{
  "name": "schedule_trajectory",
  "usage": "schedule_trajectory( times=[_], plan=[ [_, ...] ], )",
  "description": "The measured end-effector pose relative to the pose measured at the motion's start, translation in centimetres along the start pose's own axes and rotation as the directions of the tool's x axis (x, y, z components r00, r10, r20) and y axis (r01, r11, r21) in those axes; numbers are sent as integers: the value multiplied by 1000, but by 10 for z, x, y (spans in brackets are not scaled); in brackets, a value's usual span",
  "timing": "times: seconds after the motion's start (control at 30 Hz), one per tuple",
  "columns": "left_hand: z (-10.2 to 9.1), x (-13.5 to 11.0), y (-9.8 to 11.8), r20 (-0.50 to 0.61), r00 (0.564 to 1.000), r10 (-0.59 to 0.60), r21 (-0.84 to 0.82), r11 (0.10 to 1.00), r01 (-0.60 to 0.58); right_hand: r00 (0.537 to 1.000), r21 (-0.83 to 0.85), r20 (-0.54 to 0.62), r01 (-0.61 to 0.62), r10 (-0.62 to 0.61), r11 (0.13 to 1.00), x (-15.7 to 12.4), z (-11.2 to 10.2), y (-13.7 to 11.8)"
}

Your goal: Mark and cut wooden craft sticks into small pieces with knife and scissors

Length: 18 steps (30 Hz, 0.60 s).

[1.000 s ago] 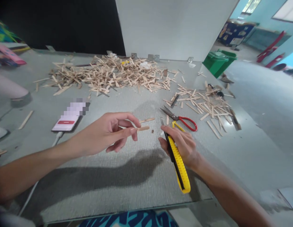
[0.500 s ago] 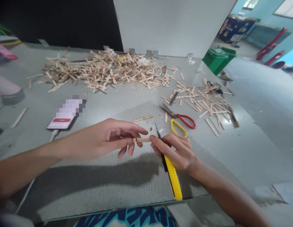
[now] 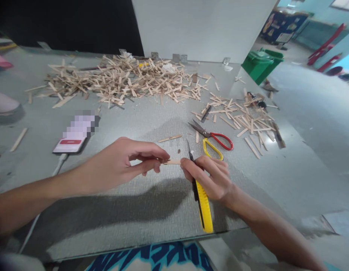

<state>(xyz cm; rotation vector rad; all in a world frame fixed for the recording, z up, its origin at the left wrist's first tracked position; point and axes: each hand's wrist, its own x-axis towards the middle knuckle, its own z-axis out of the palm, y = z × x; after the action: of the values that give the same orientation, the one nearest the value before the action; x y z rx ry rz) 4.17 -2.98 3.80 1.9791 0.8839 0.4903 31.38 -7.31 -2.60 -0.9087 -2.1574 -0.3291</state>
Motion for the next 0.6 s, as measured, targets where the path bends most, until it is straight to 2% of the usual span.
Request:
schedule_trajectory(
  times=[0.1,0.23,0.4,0.6],
  plan=[
    [2,0,-4,-62,992,114,192,976,-100,998,-8,58,-12,12,1000,1,-1,1],
    [4,1,-8,-80,982,172,283,948,-143,998,-43,-23,61,-62,997,1,0,4],
    [3,3,-6,-48,988,144,226,965,-129,989,-91,65,140,-135,986,1,-7,5],
    [3,3,-4,14,993,119,133,984,-120,964,-54,72,259,-255,964,5,-13,6]
  ],
)
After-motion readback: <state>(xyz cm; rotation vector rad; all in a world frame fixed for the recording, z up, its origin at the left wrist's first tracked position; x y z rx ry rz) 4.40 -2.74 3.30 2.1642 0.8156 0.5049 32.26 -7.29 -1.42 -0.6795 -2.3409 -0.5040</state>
